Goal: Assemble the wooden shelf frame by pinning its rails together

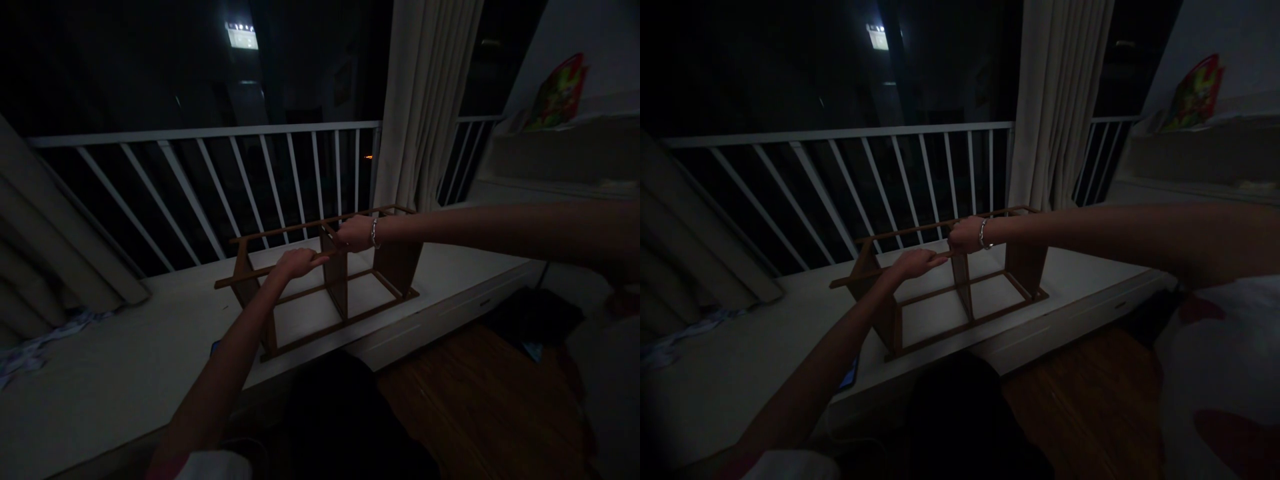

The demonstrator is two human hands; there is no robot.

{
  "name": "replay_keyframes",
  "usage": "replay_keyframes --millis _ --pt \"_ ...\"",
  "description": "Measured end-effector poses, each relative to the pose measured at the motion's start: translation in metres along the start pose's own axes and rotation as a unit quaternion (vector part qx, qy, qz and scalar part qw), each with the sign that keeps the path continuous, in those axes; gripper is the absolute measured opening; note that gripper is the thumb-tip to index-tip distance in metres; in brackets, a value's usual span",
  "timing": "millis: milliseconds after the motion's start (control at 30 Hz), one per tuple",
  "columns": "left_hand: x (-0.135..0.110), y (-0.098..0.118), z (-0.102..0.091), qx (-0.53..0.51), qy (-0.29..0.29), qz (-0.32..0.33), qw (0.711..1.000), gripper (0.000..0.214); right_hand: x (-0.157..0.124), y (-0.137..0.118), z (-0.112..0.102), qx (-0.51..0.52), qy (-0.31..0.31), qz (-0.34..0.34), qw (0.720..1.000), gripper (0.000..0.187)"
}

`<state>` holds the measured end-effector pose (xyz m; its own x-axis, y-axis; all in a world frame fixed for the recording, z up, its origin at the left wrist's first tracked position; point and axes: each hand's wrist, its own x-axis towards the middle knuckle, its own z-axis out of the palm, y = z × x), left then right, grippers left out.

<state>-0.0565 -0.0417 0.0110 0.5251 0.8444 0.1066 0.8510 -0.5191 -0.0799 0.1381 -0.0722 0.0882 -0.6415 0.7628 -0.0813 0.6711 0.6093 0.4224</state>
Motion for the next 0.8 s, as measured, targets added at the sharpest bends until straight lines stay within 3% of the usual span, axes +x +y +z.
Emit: replay_keyframes --millis 200,367,600,800 --pt "0.000 -0.001 0.000 0.001 -0.004 0.000 1.000 0.075 0.027 -0.002 -0.005 0.018 0.013 0.005 1.000 0.029" --pt "-0.001 0.001 -0.001 -0.004 -0.003 0.003 1.000 0.076 0.039 0.003 -0.005 0.106 -0.017 0.080 0.991 0.030" --pt "0.000 0.002 -0.003 0.002 -0.007 0.007 1.000 0.078 0.054 0.021 0.008 0.162 -0.017 0.107 0.981 0.038" --pt "-0.001 0.003 -0.004 -0.004 -0.006 0.003 1.000 0.079 0.048 0.039 0.023 0.207 -0.008 0.152 0.966 0.036"
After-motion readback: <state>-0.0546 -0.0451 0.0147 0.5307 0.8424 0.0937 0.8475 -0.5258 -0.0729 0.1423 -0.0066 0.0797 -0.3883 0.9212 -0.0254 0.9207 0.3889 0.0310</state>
